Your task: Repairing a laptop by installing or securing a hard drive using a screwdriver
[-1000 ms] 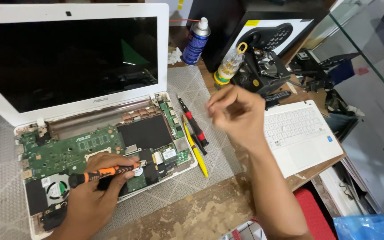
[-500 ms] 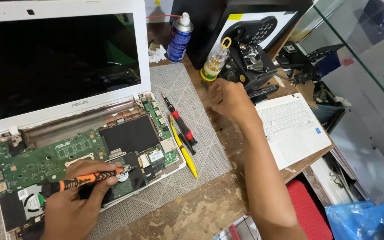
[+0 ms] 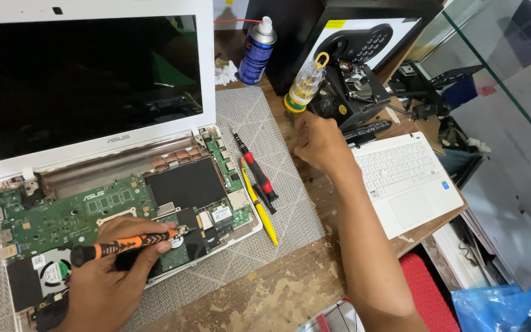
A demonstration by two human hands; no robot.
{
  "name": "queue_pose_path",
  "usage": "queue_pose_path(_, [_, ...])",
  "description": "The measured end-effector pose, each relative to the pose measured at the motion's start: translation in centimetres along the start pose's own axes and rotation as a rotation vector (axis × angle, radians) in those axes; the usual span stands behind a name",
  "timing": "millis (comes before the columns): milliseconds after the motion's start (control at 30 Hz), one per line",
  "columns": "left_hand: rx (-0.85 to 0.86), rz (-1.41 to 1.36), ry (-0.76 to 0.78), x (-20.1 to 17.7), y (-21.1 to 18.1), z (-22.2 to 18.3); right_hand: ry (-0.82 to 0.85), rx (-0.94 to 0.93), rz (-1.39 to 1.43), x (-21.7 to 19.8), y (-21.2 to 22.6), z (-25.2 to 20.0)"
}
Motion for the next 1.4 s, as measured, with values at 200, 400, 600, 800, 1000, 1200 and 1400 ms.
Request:
queue_pose_path(200, [-0.008, 0.001, -0.006, 0.0, 0.1, 0.0, -0.049, -0.099, 0.024, -0.4, 0.2, -0.1])
queue_pose_path(400, [0.023, -0.010, -0.009, -0.2, -0.5, 0.4, -0.484, -0.447, 0.270, -6.2, 3.4, -3.9])
queue_pose_path(600, [0.123, 0.018, -0.041, -0.6, -1.9, 0.8, -0.216, -0.949, 0.324, -3.0, 13.4, -12.4])
queue_pose_path(800, [0.071, -0.024, 0.005, -0.4, -0.4, 0.5, 0.064, -1.295, 0.444, 5.0, 17.0, -18.6])
queue_pose_path(1000, [-0.021, -0.029, 0.041, -0.1, 1.2, -0.2, 0.117, -1.190, 0.518, 5.3, 16.7, -18.2])
queue_pose_path(1200, [-0.039, 0.010, 0.073, -0.2, -0.2, 0.7, -0.207, -1.041, 0.487, 0.3, 14.8, -13.8])
queue_pose_path(1400, [0.146, 0.149, 0.104, 0.9, -0.4, -0.1, -0.428, -0.513, 0.333, -1.9, 7.3, -4.9])
Point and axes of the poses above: each hand's wrist, its own z-axis towards the middle knuckle, its own x-axis out of the palm, y = z × x, the point moved 9 cm from there along z, towards the middle knuckle, and after that the axes turned 4 degrees about x, right-handed, at the moved point
